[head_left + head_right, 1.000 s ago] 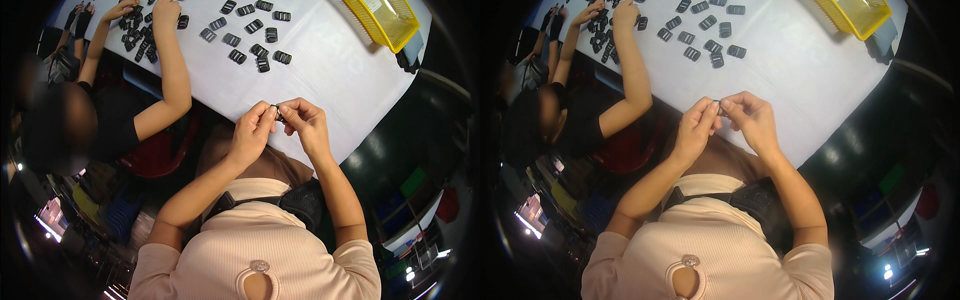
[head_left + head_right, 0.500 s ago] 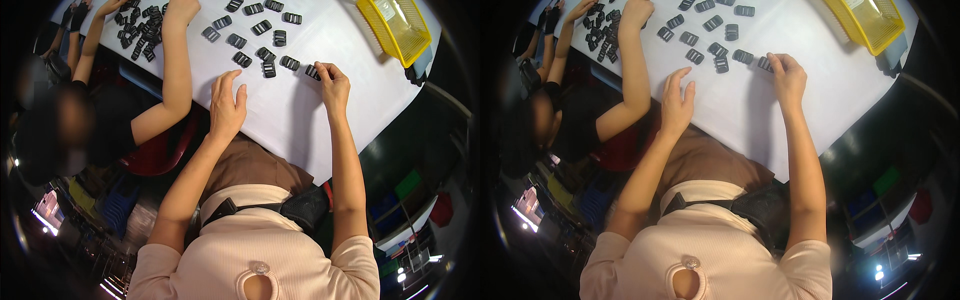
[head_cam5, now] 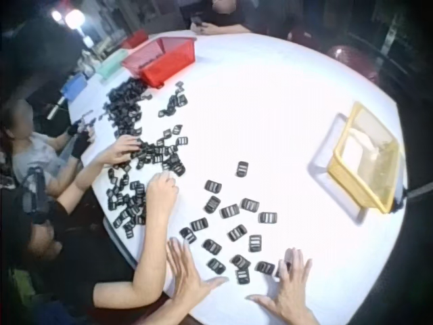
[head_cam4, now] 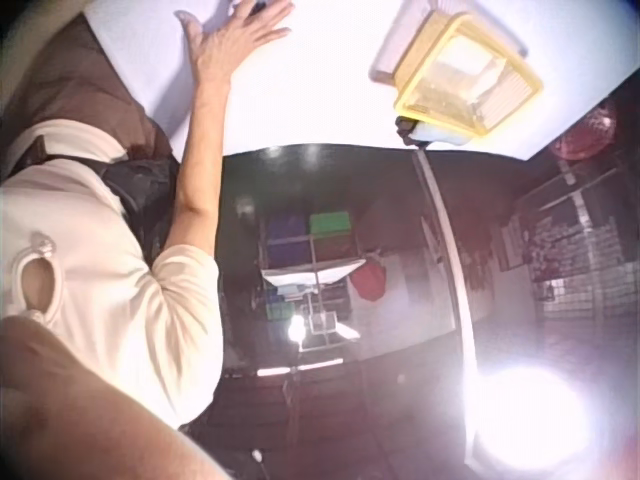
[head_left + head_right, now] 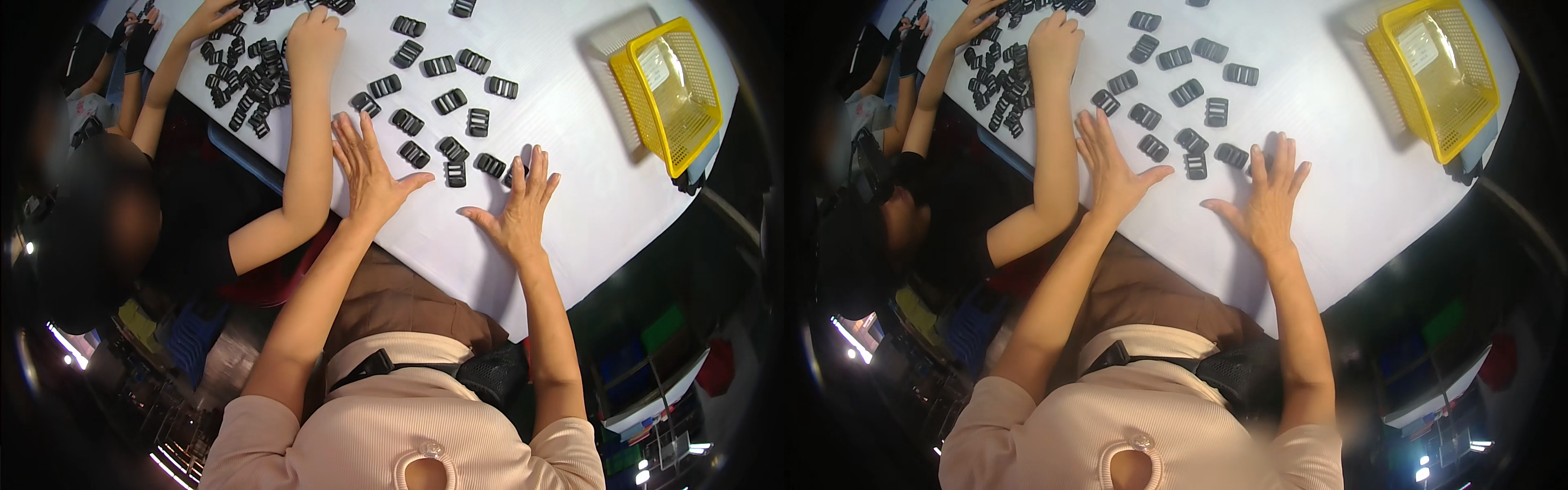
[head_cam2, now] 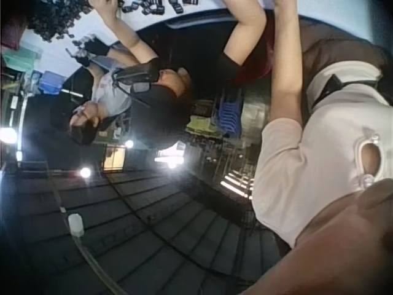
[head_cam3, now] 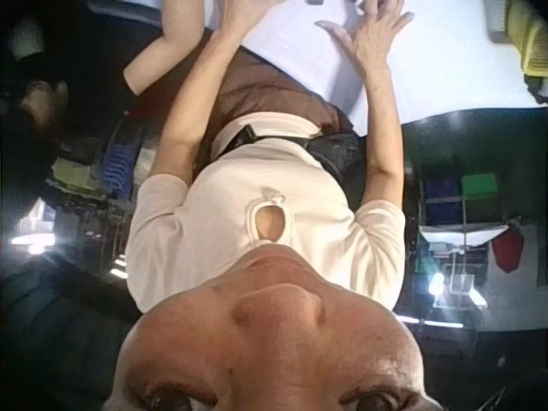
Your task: The person walks to a table and sits down. They then sort small black plastic components on the table by hand, arranging them into rows alongside other workers.
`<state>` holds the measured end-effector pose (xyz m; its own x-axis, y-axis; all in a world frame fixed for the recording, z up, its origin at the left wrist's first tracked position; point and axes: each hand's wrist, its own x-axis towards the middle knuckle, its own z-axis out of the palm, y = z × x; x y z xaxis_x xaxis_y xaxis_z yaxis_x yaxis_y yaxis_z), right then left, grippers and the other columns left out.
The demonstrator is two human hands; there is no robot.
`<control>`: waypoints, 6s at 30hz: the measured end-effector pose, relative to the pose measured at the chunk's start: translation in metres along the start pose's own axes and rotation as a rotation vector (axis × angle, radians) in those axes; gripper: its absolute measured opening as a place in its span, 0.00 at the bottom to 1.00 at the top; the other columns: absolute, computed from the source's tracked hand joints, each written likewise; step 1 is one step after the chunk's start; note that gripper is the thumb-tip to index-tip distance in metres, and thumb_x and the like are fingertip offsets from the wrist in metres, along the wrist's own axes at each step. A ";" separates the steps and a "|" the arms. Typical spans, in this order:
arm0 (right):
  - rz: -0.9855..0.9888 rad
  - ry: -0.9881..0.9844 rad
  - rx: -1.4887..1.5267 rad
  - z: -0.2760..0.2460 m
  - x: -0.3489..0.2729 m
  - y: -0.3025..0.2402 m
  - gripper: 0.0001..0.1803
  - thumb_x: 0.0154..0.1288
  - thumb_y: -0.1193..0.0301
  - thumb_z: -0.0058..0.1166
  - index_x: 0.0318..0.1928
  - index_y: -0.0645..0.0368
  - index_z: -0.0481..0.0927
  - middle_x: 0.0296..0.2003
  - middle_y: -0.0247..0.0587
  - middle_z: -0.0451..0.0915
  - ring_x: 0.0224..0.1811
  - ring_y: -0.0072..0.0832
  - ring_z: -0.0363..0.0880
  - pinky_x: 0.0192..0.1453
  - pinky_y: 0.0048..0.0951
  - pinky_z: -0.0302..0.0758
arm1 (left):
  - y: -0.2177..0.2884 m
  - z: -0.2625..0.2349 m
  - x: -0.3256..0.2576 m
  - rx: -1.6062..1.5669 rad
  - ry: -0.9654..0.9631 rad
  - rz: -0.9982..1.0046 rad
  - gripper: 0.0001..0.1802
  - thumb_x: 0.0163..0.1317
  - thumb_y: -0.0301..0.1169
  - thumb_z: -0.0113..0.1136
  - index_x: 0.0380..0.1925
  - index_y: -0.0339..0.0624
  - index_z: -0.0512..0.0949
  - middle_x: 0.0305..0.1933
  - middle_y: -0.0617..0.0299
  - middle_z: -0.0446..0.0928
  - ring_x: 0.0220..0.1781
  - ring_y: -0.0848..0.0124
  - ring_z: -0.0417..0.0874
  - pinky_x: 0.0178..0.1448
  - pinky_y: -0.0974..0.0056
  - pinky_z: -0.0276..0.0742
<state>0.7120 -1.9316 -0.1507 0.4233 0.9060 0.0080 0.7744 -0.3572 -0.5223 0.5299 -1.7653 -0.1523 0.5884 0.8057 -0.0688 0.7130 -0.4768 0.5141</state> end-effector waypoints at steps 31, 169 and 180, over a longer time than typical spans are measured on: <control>-0.319 0.074 0.128 0.012 0.225 0.002 0.30 0.68 0.48 0.47 0.61 0.55 0.73 0.61 0.39 0.72 0.70 0.41 0.62 0.73 0.55 0.51 | 0.018 0.001 0.175 -0.332 0.002 0.373 0.24 0.68 0.35 0.47 0.63 0.38 0.67 0.65 0.52 0.69 0.73 0.52 0.61 0.75 0.47 0.51; 0.131 0.201 0.051 0.009 0.161 -0.034 0.04 0.64 0.74 0.55 0.39 0.57 0.78 0.34 0.38 0.76 0.28 0.33 0.77 0.32 0.30 0.74 | -0.079 -0.161 0.457 -1.199 0.536 -0.413 0.25 0.66 0.37 0.52 0.61 0.40 0.66 0.64 0.49 0.68 0.65 0.56 0.69 0.62 0.48 0.69; 0.053 0.237 -0.087 0.023 0.168 -0.018 0.05 0.60 0.77 0.54 0.36 0.54 0.75 0.25 0.37 0.73 0.18 0.32 0.72 0.19 0.31 0.67 | -0.241 -0.195 0.515 -0.027 0.603 -0.811 0.55 0.43 0.69 0.65 0.71 0.71 0.55 0.76 0.42 0.43 0.77 0.36 0.34 0.70 0.24 0.39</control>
<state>0.7585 -1.7684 -0.1598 0.5547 0.8106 0.1875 0.7815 -0.4302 -0.4519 0.5870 -1.1667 -0.1451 -0.3660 0.9300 0.0340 0.7992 0.2954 0.5235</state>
